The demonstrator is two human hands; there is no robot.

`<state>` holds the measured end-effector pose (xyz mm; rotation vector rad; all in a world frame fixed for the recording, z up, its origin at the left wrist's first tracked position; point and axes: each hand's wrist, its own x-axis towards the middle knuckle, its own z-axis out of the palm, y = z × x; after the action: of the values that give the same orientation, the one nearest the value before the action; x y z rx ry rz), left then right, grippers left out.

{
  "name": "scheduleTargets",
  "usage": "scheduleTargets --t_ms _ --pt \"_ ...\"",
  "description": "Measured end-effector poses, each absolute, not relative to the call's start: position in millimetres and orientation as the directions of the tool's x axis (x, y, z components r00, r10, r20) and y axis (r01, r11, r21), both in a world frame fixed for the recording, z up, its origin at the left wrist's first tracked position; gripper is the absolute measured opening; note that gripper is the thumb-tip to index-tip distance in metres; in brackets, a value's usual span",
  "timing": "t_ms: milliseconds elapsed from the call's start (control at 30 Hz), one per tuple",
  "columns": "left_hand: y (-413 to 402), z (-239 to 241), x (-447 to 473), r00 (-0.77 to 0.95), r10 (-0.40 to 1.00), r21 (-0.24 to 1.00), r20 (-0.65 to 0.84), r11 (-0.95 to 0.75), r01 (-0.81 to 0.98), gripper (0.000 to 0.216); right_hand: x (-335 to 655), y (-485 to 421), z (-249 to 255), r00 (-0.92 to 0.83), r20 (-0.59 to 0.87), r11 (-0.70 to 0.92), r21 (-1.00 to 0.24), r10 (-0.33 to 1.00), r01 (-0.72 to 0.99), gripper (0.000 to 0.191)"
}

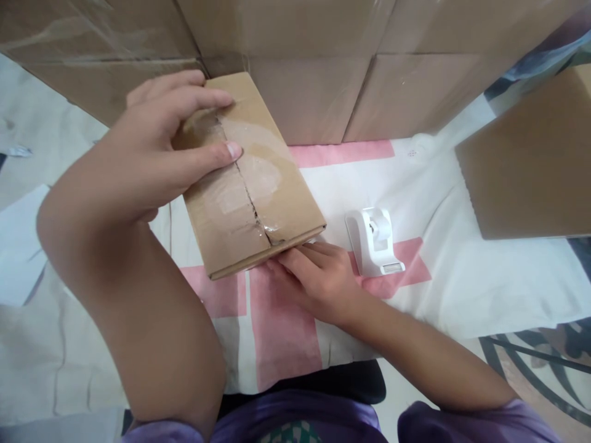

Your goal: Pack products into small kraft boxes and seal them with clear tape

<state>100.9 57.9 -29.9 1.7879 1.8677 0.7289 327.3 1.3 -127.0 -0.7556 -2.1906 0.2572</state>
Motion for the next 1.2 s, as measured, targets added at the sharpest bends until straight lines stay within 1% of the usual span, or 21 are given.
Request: scheduleTargets --t_ms 200,333,467,533,633,767,833,1067,1200 --pt "57.0 -30.0 98.8 -0.008 0.998 0.624 0.070 -0.038 0.781 0.065 325.9 0.1 -126.2 -0.478 0.630 0.787 -0.424 0.612 0.449 0.018" --pt "57.5 -28.2 101.0 -0.021 0.998 0.611 0.051 -0.015 0.792 0.081 326.2 0.8 -126.5 -0.461 0.626 0.772 -0.440 0.630 0.458 0.020" --pt "56.8 -26.4 102.4 -0.034 0.999 0.612 0.019 0.016 0.791 0.076 326.6 1.2 -127.0 -0.457 0.632 0.774 -0.426 0.626 0.469 0.021" --pt "56.1 -25.2 102.6 -0.054 0.999 0.617 0.001 0.042 0.786 0.078 326.8 1.3 -126.8 -0.459 0.631 0.773 -0.427 0.626 0.468 0.023" --pt "56.0 -24.4 102.5 -0.047 0.999 0.624 -0.002 0.038 0.780 0.080 327.6 1.8 -125.8 -0.455 0.628 0.770 -0.434 0.631 0.468 0.024" --pt "58.3 -25.0 102.8 -0.045 0.999 0.580 0.006 0.033 0.814 0.088 329.8 2.9 -124.1 -0.468 0.617 0.770 -0.442 0.633 0.460 0.020" --pt "59.5 -25.4 103.3 -0.045 0.999 0.558 0.018 0.028 0.829 0.088 330.9 3.0 -123.1 -0.477 0.609 0.771 -0.444 0.633 0.457 0.018" --pt "60.0 -25.3 104.2 -0.051 0.999 0.557 -0.008 0.047 0.829 0.086 331.0 1.3 -119.9 -0.478 0.575 0.746 -0.460 0.664 0.481 0.026" --pt "60.0 -25.1 104.5 -0.047 0.999 0.538 -0.001 0.040 0.842 0.085 330.4 1.8 -118.1 -0.482 0.578 0.750 -0.461 0.659 0.474 0.026"
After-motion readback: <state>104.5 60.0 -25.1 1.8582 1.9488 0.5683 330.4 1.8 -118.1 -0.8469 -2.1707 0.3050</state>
